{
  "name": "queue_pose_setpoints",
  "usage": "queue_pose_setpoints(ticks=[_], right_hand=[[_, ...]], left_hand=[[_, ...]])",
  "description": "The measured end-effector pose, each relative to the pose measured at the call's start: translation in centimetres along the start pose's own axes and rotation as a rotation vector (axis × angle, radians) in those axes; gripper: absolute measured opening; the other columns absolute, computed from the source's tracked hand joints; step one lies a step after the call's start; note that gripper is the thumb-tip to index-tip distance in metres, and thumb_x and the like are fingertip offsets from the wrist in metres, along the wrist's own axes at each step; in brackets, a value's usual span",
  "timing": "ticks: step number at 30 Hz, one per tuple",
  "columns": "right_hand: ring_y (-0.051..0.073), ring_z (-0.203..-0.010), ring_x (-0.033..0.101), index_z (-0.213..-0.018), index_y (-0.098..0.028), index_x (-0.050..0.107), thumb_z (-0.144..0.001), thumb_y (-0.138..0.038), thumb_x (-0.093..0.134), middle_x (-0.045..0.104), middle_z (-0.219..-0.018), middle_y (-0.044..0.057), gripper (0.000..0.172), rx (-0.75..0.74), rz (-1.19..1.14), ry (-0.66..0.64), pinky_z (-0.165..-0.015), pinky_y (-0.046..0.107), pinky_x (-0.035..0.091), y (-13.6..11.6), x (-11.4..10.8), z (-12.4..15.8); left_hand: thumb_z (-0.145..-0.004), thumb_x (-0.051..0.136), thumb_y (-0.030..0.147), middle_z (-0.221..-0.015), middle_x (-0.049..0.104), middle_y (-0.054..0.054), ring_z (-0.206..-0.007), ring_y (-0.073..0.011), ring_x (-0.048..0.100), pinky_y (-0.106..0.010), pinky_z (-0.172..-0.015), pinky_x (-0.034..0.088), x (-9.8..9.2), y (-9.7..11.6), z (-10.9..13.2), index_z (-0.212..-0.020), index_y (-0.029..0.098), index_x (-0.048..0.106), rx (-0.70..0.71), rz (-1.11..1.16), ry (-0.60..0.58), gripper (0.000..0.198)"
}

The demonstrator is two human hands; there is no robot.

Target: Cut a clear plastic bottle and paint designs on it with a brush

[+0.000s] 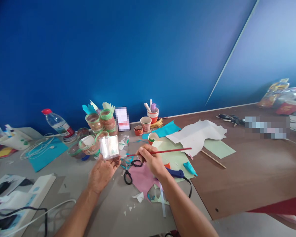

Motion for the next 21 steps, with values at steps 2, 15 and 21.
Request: queue_pose_setpoints(ticks=[2, 15, 21], right_hand=[[0.011, -0.049, 0.046, -0.072, -0.017, 0.064, -0.085, -0.049, 0.054, 0.052, -0.055, -0.001, 0.036, -0.043, -0.002, 0.070, -0.045, 0.023, 0.037, 0.0, -0.4, -0.1], [0.011, -0.045, 0.045, -0.068, -0.017, 0.066, -0.084, -0.058, 0.053, 0.053, -0.051, 0.000, 0.046, -0.035, -0.007, 0.021, -0.044, 0.024, 0.036, 0.2, -0.2, 0.0], [0.010, -0.046, 0.045, -0.068, -0.017, 0.065, -0.088, -0.055, 0.050, 0.052, -0.052, 0.000, 0.046, -0.085, -0.061, 0.050, -0.045, 0.024, 0.035, 0.7, -0.6, 0.1]], left_hand=[[-0.081, 0.060, 0.048, -0.100, 0.070, -0.008, -0.095, -0.0228, 0.063, -0.041, -0.094, 0.041, 0.1, 0.0, 0.0, -0.106, 0.018, 0.067, -0.007, 0.003, 0.001, 0.040], [-0.075, 0.066, 0.048, -0.100, 0.070, -0.008, -0.093, -0.0217, 0.064, -0.037, -0.088, 0.045, 0.5, -0.1, 0.2, -0.100, 0.018, 0.067, -0.006, -0.028, 0.035, 0.038], [-0.065, 0.076, 0.044, -0.093, 0.068, -0.004, -0.090, -0.0202, 0.062, -0.035, -0.085, 0.045, -0.7, 0.7, -0.2, -0.090, 0.021, 0.065, 0.262, -0.293, 0.207, 0.035]])
Point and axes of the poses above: each hand's wrist, its own z-axis away from the middle knuckle, its own x-axis out of the palm, y = z × x, the point moved 5 cm from there along -z, towards the middle knuckle
